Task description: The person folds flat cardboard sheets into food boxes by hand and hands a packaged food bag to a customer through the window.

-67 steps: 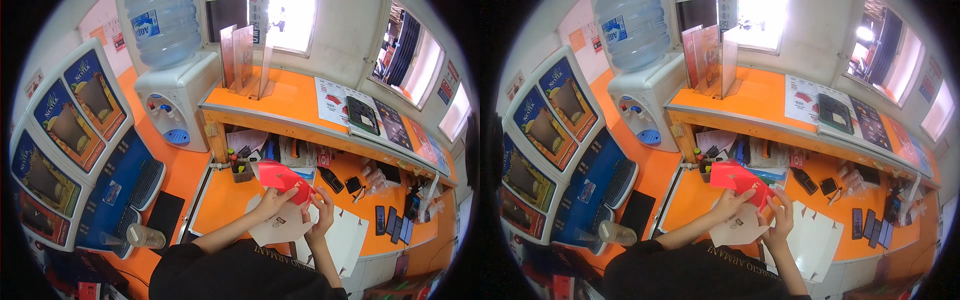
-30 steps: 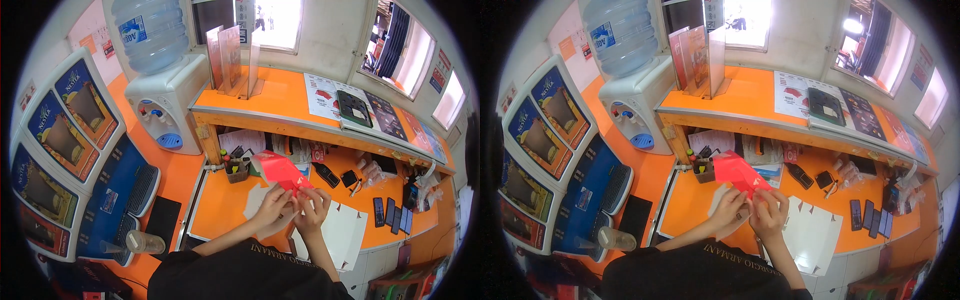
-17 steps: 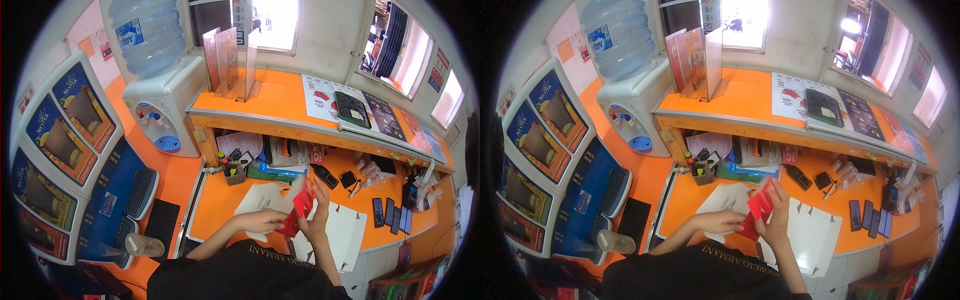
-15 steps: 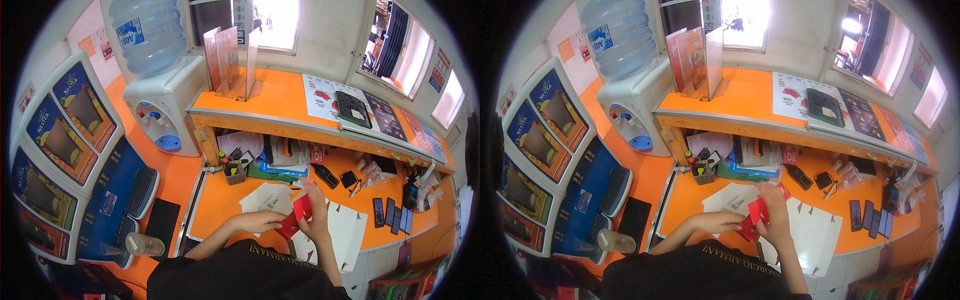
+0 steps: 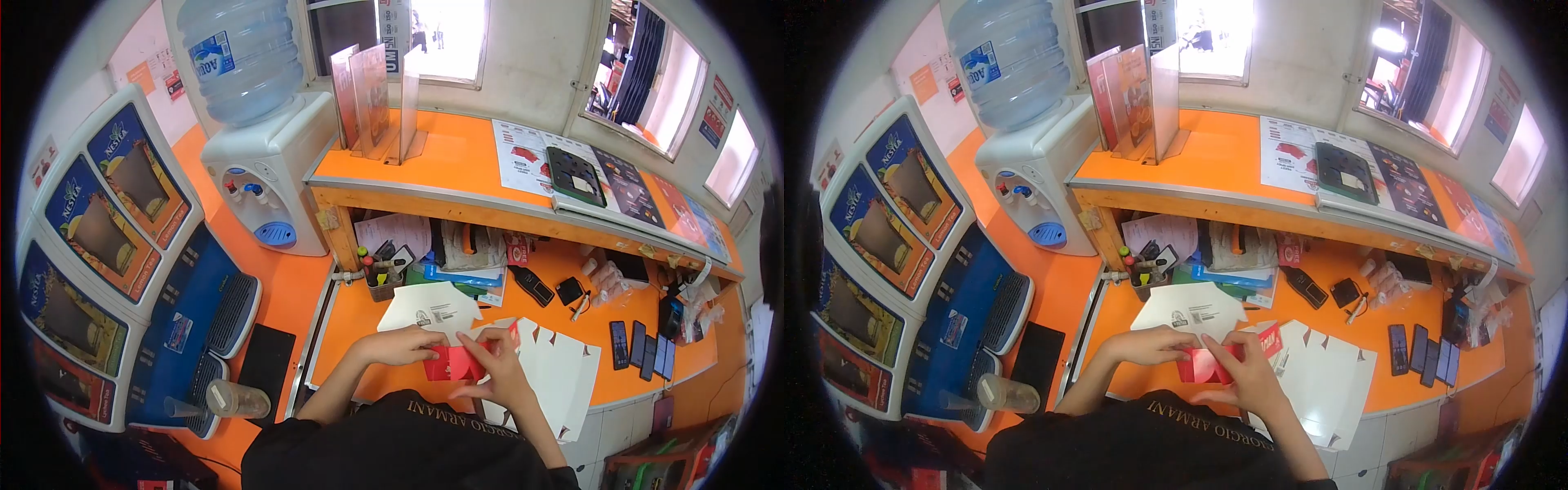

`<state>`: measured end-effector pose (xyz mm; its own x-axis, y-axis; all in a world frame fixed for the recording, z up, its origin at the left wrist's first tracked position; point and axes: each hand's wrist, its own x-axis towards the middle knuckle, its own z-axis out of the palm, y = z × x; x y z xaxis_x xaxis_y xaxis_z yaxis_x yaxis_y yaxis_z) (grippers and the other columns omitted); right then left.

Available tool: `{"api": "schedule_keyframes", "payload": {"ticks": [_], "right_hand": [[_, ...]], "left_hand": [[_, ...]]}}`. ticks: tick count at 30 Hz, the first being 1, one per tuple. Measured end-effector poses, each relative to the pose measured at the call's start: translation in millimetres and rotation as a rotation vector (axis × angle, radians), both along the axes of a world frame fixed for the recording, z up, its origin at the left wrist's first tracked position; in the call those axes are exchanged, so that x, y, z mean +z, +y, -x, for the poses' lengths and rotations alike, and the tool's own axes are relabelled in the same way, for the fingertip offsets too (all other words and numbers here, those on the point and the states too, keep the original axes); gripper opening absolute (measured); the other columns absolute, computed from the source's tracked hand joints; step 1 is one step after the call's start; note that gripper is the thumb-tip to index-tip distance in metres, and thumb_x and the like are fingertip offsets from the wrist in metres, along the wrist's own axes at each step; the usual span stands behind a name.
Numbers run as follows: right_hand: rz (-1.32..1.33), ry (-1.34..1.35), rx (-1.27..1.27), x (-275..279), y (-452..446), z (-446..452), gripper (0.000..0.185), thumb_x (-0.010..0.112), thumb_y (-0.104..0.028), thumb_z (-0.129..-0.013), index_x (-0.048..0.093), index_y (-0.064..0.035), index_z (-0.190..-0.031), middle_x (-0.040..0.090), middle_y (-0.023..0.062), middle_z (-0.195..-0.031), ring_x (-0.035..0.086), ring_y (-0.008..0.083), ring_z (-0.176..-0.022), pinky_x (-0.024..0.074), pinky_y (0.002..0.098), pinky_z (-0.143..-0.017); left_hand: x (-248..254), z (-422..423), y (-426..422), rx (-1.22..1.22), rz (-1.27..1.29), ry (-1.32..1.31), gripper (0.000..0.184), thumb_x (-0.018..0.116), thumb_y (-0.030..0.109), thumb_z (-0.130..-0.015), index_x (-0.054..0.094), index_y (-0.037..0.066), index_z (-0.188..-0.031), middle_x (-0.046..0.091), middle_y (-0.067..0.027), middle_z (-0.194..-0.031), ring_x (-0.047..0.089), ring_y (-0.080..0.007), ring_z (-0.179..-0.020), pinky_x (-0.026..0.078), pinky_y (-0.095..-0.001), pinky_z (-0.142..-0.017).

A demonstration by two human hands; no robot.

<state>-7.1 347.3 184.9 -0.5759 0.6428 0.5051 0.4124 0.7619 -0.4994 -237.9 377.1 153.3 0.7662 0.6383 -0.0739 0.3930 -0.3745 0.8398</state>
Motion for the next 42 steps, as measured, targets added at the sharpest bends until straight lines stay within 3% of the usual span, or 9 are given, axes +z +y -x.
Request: {"api": "schedule_keyframes", "payload": {"ticks": [13,17,22,26,28,32,33,39,42], "right_hand": [[-0.063,0.024,-0.126,-15,-5,14,0.018,0.068,-0.005,-0.073,0.062,-0.0026,-0.090,0.046,0.0095,-0.086,0.049,0.0220,-0.079,0.0442,0.0306,-0.063],[-0.142,-0.004,-0.168,-11,-4,18,0.014,0.068,-0.003,-0.070,0.060,-0.0029,-0.082,0.049,0.0096,-0.092,0.049,0.0247,-0.084,0.0445,0.0326,-0.065],[-0.093,-0.222,-0.058,-27,-7,22,0.013,0.065,-0.008,-0.071,0.058,-0.0024,-0.079,0.051,0.0106,-0.108,0.048,0.0286,-0.097,0.0456,0.0346,-0.074],[0.105,-0.368,-0.162,-26,-9,15,0.019,0.065,-0.013,-0.074,0.056,-0.0070,-0.089,0.063,0.0081,-0.080,0.060,0.0255,-0.071,0.0472,0.0359,-0.067],[0.120,-0.292,-0.285,-20,-11,11,0.020,0.066,-0.014,-0.074,0.056,-0.0084,-0.091,0.062,0.0073,-0.072,0.060,0.0263,-0.063,0.0475,0.0356,-0.063],[0.148,-0.013,-0.581,-6,-13,-3,0.019,0.069,-0.008,-0.074,0.057,-0.0065,-0.089,0.066,0.0079,-0.072,0.064,0.0211,-0.054,0.0482,0.0293,-0.049],[0.140,0.097,-0.602,0,-13,-4,0.020,0.070,-0.007,-0.075,0.057,-0.0042,-0.090,0.066,0.0092,-0.072,0.065,0.0175,-0.058,0.0477,0.0252,-0.048],[0.070,0.194,-0.359,6,-25,13,0.022,0.069,-0.001,-0.075,0.057,-0.0008,-0.093,0.065,0.0122,-0.073,0.066,0.0195,-0.062,0.0494,0.0264,-0.051],[0.073,0.064,-0.241,6,-23,8,0.030,0.069,0.000,-0.074,0.056,-0.0018,-0.101,0.065,0.0146,-0.082,0.067,0.0216,-0.070,0.0512,0.0280,-0.058]], "left_hand": [[2,2,-2,0.086,-0.021,0.116,0.015,0.054,0.008,-0.083,0.058,0.001,-0.096,0.063,-0.0167,-0.083,0.062,-0.0297,-0.078,0.047,-0.0355,-0.072],[8,2,-3,0.077,-0.052,-0.005,0.015,0.054,0.006,-0.081,0.059,0.003,-0.095,0.063,-0.0172,-0.079,0.061,-0.0310,-0.075,0.047,-0.0363,-0.070],[18,-10,-13,0.076,-0.316,0.324,0.015,0.056,0.008,-0.079,0.061,0.006,-0.093,0.062,-0.0165,-0.073,0.061,-0.0322,-0.071,0.047,-0.0388,-0.066],[20,-25,-15,0.083,-0.306,0.396,0.020,0.057,0.007,-0.078,0.061,0.006,-0.098,0.062,-0.0159,-0.080,0.061,-0.0311,-0.075,0.048,-0.0384,-0.070],[17,-33,-17,0.315,-0.480,-0.240,0.025,0.059,0.006,-0.079,0.060,0.006,-0.104,0.063,-0.0137,-0.091,0.062,-0.0283,-0.083,0.049,-0.0369,-0.075],[32,-36,-34,0.351,-0.447,-0.436,0.030,0.063,0.009,-0.080,0.057,0.005,-0.110,0.061,-0.0104,-0.104,0.061,-0.0253,-0.094,0.049,-0.0341,-0.082],[26,-33,-34,0.293,-0.445,-0.352,0.055,0.068,0.012,-0.076,0.045,0.006,-0.125,0.048,-0.0149,-0.123,0.050,-0.0322,-0.113,0.043,-0.0387,-0.094],[21,-60,-37,0.386,-0.405,-0.341,0.112,0.082,0.027,-0.059,0.008,0.011,-0.142,0.003,-0.0194,-0.144,0.016,-0.0403,-0.132,0.032,-0.0483,-0.102],[14,-60,-35,0.436,-0.418,-0.313,0.114,0.083,0.027,-0.057,0.009,0.009,-0.142,0.007,-0.0206,-0.142,0.019,-0.0414,-0.131,0.034,-0.0479,-0.101]]}}
